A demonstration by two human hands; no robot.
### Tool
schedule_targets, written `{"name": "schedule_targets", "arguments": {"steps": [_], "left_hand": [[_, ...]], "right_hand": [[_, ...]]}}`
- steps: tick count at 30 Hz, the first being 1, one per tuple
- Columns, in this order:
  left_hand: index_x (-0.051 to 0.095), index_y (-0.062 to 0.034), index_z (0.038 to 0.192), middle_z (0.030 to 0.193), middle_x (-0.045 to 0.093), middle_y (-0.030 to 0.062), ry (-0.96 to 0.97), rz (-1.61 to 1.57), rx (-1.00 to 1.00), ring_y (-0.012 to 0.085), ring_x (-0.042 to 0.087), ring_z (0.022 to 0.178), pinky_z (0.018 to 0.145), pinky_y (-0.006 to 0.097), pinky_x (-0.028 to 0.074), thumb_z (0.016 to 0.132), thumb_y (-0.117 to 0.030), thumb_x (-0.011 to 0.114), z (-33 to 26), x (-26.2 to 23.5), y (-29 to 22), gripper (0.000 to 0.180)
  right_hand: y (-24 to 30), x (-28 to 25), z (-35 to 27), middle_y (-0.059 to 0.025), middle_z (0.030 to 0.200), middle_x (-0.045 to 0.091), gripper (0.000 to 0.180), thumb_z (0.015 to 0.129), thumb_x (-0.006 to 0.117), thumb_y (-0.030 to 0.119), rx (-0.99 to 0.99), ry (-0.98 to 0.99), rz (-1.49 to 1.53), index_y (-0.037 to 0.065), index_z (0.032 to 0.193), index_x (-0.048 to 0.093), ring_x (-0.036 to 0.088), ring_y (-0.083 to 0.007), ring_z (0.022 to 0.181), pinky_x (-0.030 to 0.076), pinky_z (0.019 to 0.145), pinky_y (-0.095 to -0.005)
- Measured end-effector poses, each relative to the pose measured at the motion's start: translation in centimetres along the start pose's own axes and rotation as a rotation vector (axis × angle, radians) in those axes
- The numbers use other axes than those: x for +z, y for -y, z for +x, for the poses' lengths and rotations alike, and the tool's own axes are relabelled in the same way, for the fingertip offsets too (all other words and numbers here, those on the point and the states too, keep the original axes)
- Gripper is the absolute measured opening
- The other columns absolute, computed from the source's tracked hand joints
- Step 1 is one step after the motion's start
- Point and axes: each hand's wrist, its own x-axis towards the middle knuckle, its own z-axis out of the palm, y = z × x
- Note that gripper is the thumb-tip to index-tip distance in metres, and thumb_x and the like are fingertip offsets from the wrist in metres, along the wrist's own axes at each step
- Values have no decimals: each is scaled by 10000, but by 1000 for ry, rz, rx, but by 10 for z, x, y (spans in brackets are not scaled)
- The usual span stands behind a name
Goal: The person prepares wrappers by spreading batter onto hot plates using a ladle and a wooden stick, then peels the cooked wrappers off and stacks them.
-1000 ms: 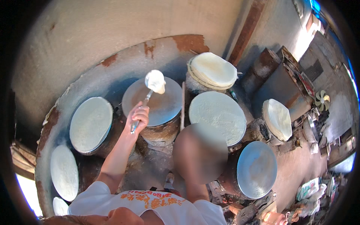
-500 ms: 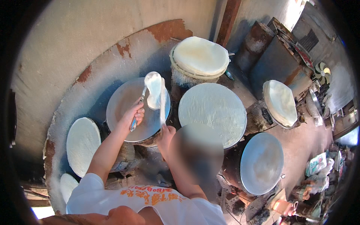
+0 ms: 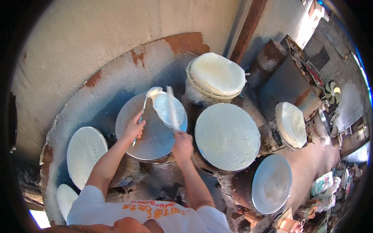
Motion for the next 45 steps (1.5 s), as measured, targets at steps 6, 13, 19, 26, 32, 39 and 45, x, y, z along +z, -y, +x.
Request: {"name": "schedule_targets", "arguments": {"steps": [6,13,19,26,32,39,45], "left_hand": [[381,-225,1414,1070,642,127,-381,827,857,196,618,617,463,326,476,904,-104,545,10,-39,81,549],[289,-254,1451,842,577,62,-77,69,-96,155,475,481,460,310,407,923,-135,526,-65,-43,29,590],[239,-294,1466,586,322,-41,-92,-526,-120,63,315,444,398,224,289,952,-150,517,-111,-42,7,602],[285,-222,1462,605,434,-9,-291,-347,-1,78,398,435,388,241,335,934,-141,525,-130,-14,13,585],[271,-194,1466,616,447,-9,-494,-453,-62,70,382,428,387,230,332,930,-74,491,-160,25,11,592],[278,-228,1463,591,416,-19,-584,-356,-136,74,359,410,364,246,341,945,-79,494,-169,57,-2,581],[319,-271,1448,585,415,-10,-550,-196,-181,82,388,412,365,265,341,932,-109,525,-168,85,13,578]], "right_hand": [[26,26,-22,-118,1022,599,406,681,572,-19,-43,48,115,44,1078,625,555,-345,902,483,789,-413],[9,0,-16,-155,1022,618,412,626,611,-25,-12,51,135,11,1035,647,567,-349,939,469,837,-401],[9,18,31,-118,1003,635,356,660,576,-19,-183,121,110,46,999,663,565,-345,937,462,827,-427],[-25,13,50,-128,1029,629,354,654,571,-14,-311,154,42,49,988,668,586,-321,937,479,832,-412],[-5,26,86,-121,1032,620,349,677,595,-7,-471,407,211,51,1016,658,590,-323,949,492,832,-390],[-35,0,104,-88,1006,632,368,665,627,-5,-607,588,308,73,1021,674,573,-316,931,488,828,-385],[-81,16,156,-42,1020,641,379,646,632,6,-601,410,163,109,1007,685,567,-296,940,488,831,-372]]}}
